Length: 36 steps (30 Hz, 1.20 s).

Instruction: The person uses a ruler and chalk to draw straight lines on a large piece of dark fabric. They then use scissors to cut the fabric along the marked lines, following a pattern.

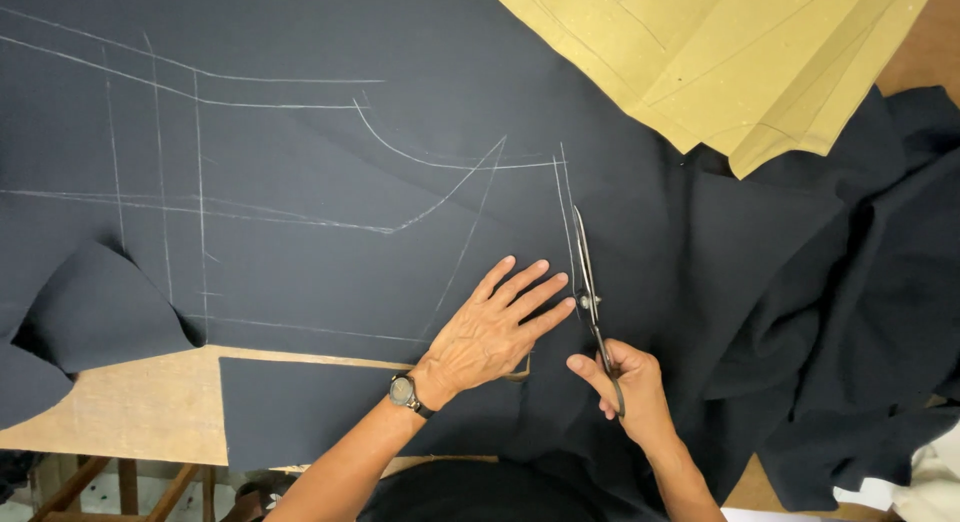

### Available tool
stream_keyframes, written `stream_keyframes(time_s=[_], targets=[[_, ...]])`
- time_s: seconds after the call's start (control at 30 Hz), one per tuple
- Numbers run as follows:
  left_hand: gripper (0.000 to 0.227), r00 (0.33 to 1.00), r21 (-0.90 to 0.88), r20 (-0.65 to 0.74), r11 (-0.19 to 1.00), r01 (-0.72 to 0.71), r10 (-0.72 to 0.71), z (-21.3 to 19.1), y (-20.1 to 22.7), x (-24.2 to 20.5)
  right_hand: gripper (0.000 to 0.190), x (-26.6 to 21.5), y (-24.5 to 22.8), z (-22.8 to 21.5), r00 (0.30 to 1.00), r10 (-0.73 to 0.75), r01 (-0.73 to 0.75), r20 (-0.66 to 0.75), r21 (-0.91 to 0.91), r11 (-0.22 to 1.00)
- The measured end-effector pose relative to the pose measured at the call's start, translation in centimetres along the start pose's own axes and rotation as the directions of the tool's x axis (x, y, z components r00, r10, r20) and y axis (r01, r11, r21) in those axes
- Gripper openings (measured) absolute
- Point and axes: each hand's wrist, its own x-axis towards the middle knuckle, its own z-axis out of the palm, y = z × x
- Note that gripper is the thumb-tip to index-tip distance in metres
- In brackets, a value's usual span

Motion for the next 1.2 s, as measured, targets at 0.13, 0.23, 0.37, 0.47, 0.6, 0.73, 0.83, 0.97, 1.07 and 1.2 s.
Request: stream_keyframes(time_s=[0.13,0.23,0.37,0.47,0.6,0.73,0.83,0.97,1.07,1.2], targets=[[0.059,1.0,-0.001,-0.008,1.0,-0.004,0.004,0.0,-0.1,-0.1,0.052,0.2,0.0,-0.1,1.0,-0.01,0.009,0.029,0.046,0.999],[0.061,1.0,0.006,-0.004,1.0,-0.004,0.004,0.1,0.0,-0.3,0.047,0.6,0.2,-0.3,0.994,-0.086,0.079,0.068,0.092,0.993],[0.065,1.0,0.019,0.007,1.0,-0.006,0.006,0.0,0.0,-0.1,0.049,1.3,-1.5,-0.2,0.996,-0.071,0.066,0.05,0.099,0.993],[0.063,1.0,0.015,0.009,1.0,-0.003,0.003,-0.1,0.0,-0.1,0.053,1.6,-2.1,0.0,0.998,-0.053,0.05,0.034,0.079,0.996],[0.059,1.0,0.002,0.01,1.0,-0.002,0.002,-0.3,-0.1,-0.2,0.054,1.9,-1.6,0.0,1.0,-0.01,0.009,0.014,0.05,0.999],[0.06,1.0,0.006,0.002,1.0,-0.002,0.002,0.0,-0.2,-0.3,0.057,1.7,-2.4,0.2,1.0,0.008,-0.008,0.002,0.019,1.0],[0.059,1.0,-0.002,-0.001,1.0,-0.002,0.002,0.0,0.0,-0.3,0.056,1.7,-2.2,-0.1,1.0,-0.004,0.004,0.011,0.002,1.0],[0.054,1.0,-0.013,-0.009,1.0,0.007,-0.007,-0.2,-0.1,-0.2,0.055,2.4,-2.1,-0.4,0.998,-0.055,0.053,0.038,0.038,0.998],[0.053,1.0,-0.016,-0.014,1.0,0.003,-0.004,-0.2,-0.1,-0.2,0.053,2.9,-2.9,-0.3,0.997,-0.065,0.062,0.041,0.087,0.994],[0.051,1.0,-0.017,-0.02,1.0,0.003,-0.004,-0.3,-0.1,-0.2,0.053,3.2,-4.1,0.0,0.998,-0.058,0.056,0.033,0.067,0.996]])
